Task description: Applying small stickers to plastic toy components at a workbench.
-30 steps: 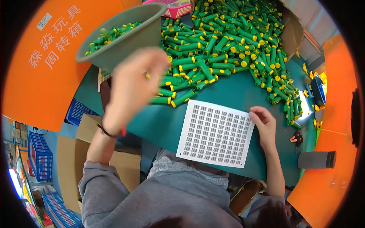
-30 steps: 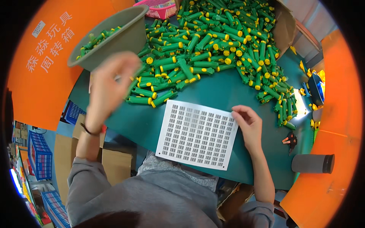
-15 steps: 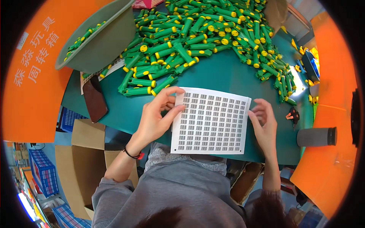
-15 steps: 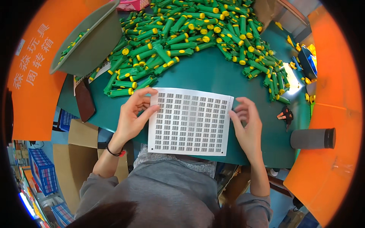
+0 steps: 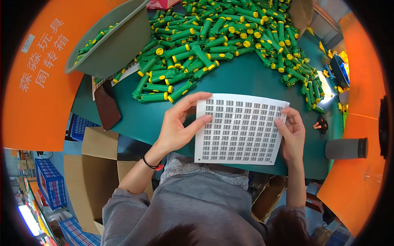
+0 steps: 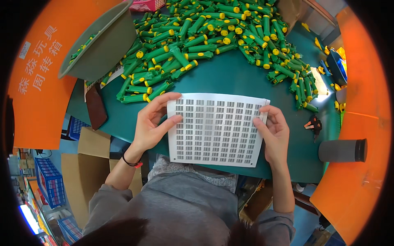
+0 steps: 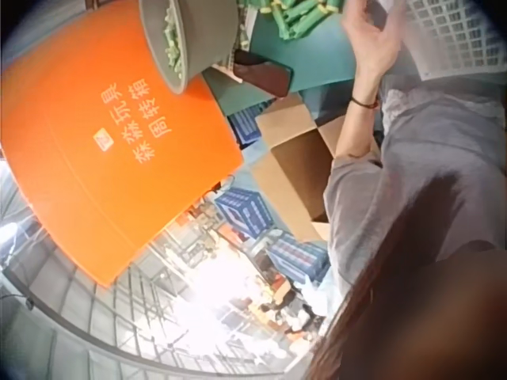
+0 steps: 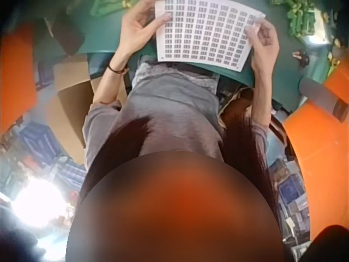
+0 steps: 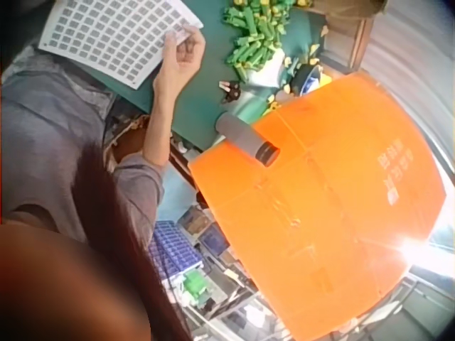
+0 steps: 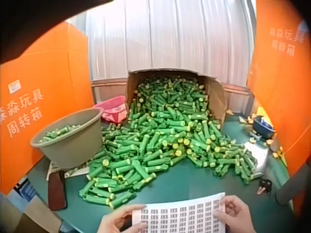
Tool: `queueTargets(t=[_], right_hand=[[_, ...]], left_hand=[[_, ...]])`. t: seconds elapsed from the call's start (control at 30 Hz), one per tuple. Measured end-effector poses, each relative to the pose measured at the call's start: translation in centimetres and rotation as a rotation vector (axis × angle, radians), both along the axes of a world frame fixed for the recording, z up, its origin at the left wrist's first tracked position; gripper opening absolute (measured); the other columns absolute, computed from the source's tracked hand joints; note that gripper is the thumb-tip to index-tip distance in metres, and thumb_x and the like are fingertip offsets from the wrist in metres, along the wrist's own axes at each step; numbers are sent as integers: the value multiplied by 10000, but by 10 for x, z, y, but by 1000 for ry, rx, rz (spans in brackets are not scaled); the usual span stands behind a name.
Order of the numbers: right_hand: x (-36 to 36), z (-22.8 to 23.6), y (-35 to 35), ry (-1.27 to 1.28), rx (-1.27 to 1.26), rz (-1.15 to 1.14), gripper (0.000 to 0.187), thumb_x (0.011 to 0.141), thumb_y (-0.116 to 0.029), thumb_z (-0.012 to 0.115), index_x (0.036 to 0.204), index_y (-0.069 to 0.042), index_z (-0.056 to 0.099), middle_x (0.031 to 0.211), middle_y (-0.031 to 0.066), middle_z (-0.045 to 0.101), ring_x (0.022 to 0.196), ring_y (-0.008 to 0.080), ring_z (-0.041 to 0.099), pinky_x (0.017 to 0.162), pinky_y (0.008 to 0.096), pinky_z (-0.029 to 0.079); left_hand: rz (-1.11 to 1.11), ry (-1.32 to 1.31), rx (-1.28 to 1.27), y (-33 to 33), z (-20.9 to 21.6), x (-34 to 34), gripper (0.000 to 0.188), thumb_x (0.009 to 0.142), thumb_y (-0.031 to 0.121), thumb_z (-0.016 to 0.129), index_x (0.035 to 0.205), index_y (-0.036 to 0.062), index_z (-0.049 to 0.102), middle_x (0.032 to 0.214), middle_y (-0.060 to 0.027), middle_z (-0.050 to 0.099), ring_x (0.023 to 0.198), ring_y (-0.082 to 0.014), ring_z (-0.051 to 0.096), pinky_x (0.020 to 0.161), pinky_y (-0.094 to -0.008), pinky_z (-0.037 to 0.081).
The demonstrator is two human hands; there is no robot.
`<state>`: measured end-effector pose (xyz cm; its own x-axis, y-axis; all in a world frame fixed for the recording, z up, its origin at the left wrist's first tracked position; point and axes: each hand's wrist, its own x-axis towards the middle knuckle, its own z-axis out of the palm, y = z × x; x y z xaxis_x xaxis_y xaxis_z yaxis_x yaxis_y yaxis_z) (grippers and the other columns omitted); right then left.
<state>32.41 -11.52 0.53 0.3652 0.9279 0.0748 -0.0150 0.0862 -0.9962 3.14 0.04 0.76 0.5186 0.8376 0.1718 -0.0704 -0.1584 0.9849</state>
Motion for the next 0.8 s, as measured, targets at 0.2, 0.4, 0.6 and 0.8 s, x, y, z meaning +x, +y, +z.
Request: queueTargets(t=[0.2, 0.4, 0.6, 0.8], right_hand=[[-2, 6, 3, 107, 15, 44, 393, 872, 71, 674, 1249, 8, 582, 1197, 106, 646, 1100, 151, 613, 961, 292, 479], [7, 6, 2, 146, -70, -8, 470, 837, 70, 714, 1292, 44, 596, 1090, 123, 714, 968, 138, 674, 894, 276, 523], [8, 8, 0, -44, -143, 6, 499, 828, 80, 719, 1307, 29, 587, 1088, 125, 709, 960, 136, 673, 865, 271, 535], [2, 6, 4, 149, -57, -2, 507, 898, 69, 635, 1371, -3, 464, 1147, 135, 680, 994, 155, 673, 851, 287, 561]], left_hand=[[77, -27, 55, -5, 7, 5, 512, 892, -28, 703, 1371, -30, 519, 1116, -100, 701, 1030, -113, 648, 918, -260, 516], [114, 49, 30, -4, 7, -2, 342, 882, 27, 736, 1215, -14, 667, 1020, -87, 740, 947, -105, 679, 829, -253, 548], [31, 23, -130, 2, 5, -5, 252, 897, 75, 737, 1138, 4, 714, 981, -76, 750, 921, -99, 687, 799, -249, 564], [-36, -188, -254, -4, 16, 2, 325, 961, 30, 642, 1283, 4, 604, 1050, -86, 726, 957, -113, 679, 837, -254, 553]])
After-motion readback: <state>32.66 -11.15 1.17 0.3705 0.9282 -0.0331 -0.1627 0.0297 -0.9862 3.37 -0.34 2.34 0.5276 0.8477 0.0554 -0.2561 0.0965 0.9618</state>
